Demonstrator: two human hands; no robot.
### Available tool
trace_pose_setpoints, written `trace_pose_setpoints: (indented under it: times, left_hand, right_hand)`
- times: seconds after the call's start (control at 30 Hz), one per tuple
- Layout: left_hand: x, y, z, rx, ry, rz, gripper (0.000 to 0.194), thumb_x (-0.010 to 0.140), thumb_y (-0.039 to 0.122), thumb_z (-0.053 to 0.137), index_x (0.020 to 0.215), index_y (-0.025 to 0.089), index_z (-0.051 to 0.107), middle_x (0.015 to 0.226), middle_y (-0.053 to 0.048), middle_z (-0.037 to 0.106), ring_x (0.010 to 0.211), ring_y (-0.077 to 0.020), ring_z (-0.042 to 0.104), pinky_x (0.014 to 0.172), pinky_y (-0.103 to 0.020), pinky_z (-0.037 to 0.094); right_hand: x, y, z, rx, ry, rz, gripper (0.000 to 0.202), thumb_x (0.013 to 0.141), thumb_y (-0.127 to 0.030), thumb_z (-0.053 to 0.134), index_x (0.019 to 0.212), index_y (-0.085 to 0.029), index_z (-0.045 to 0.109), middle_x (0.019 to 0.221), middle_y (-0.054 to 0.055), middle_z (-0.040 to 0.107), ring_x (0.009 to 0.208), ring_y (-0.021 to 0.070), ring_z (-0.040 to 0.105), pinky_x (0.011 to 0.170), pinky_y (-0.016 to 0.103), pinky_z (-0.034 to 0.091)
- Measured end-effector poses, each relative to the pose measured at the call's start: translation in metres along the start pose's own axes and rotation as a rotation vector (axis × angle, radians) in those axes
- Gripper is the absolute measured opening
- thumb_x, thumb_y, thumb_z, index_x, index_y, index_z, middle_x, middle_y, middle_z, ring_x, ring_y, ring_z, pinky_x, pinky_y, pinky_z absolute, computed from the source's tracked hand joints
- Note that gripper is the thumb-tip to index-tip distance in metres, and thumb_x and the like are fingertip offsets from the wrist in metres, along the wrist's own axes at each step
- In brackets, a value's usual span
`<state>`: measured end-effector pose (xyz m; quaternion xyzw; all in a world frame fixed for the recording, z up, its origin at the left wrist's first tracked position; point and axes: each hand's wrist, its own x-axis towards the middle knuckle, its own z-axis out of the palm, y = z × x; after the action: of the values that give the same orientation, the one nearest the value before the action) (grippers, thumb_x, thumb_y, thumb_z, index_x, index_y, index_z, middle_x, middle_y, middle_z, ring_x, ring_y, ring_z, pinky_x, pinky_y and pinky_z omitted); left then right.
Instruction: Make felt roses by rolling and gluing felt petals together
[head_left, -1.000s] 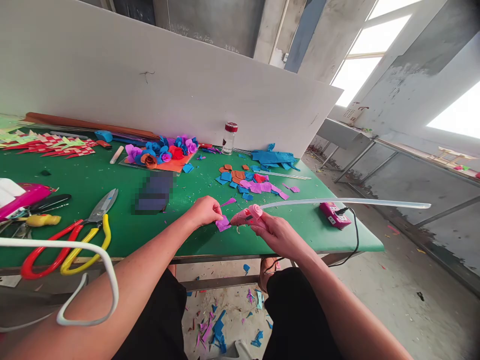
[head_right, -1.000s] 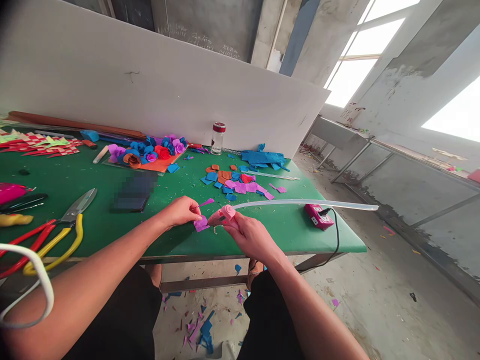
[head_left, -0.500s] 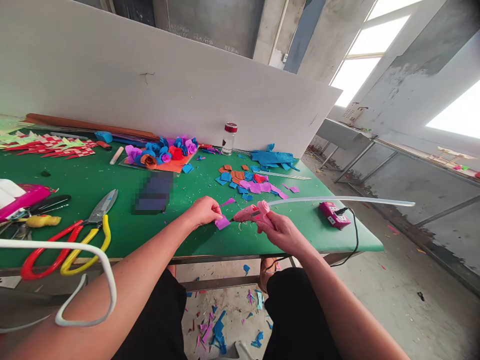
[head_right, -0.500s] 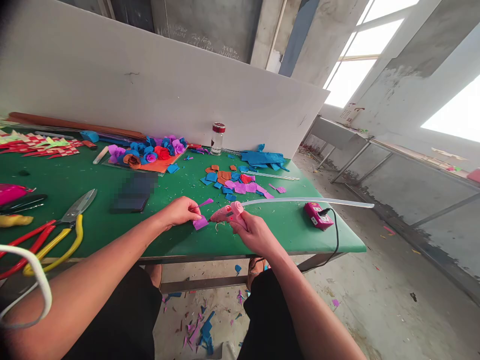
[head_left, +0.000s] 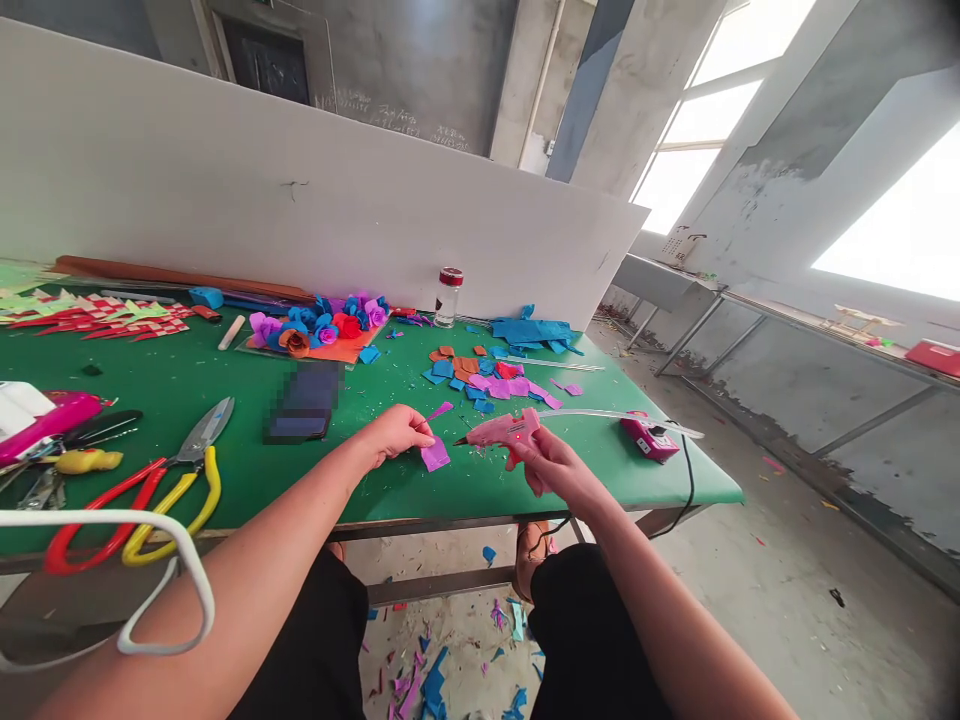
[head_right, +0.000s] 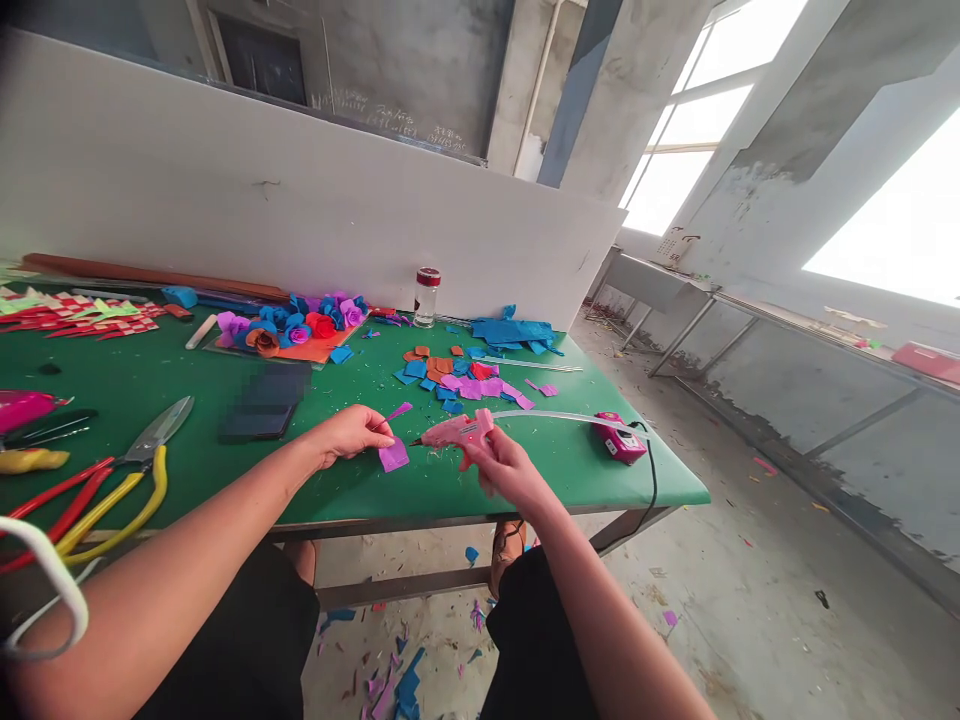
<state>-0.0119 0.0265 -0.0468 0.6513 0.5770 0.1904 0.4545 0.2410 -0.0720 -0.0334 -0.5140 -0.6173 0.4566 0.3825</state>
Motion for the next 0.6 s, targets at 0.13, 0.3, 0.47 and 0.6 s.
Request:
trace_pose_setpoints:
  times: [0.13,0.3,0.47,0.6]
  left_hand:
    - [0.003,-0.003,0.006,0.044,0.045,0.074,0.025,0.051,0.037,0.078,0.059,0.016,0.066,0.050,0.003,0.054,0.049,-0.0095,0.038,0.049,-0.024,0.028]
    - [0.006,-0.007,0.008,0.082,0.066,0.126,0.017,0.051,0.031,0.072,0.059,0.015,0.068,0.056,0.000,0.062,0.058,-0.0142,0.050,0.055,-0.025,0.037]
    - [0.007,-0.008,0.008,0.097,0.073,0.140,0.014,0.052,0.028,0.067,0.058,0.016,0.069,0.057,-0.001,0.064,0.059,-0.0155,0.053,0.056,-0.025,0.039]
    - [0.006,-0.008,0.008,0.100,0.074,0.147,0.013,0.052,0.027,0.065,0.057,0.016,0.067,0.057,-0.002,0.064,0.058,-0.0150,0.052,0.055,-0.025,0.039]
  right_hand:
    - [-0.002,-0.003,0.017,-0.317,0.010,-0.171,0.030,0.092,-0.042,0.048,0.110,-0.019,0.054,0.083,0.002,0.068,0.063,0.0143,0.058,0.060,0.026,0.043]
    - [-0.003,-0.005,0.027,-0.508,-0.014,-0.240,0.025,0.092,-0.031,0.047,0.115,-0.020,0.051,0.086,0.004,0.072,0.075,0.0191,0.063,0.072,0.029,0.044]
    - [-0.003,-0.007,0.030,-0.572,-0.014,-0.232,0.034,0.092,-0.028,0.047,0.125,-0.019,0.046,0.089,0.005,0.073,0.080,0.0214,0.065,0.071,0.029,0.044]
    - [-0.001,-0.006,0.030,-0.604,-0.011,-0.220,0.031,0.092,-0.028,0.048,0.122,-0.019,0.048,0.088,0.005,0.072,0.077,0.0218,0.065,0.069,0.029,0.042]
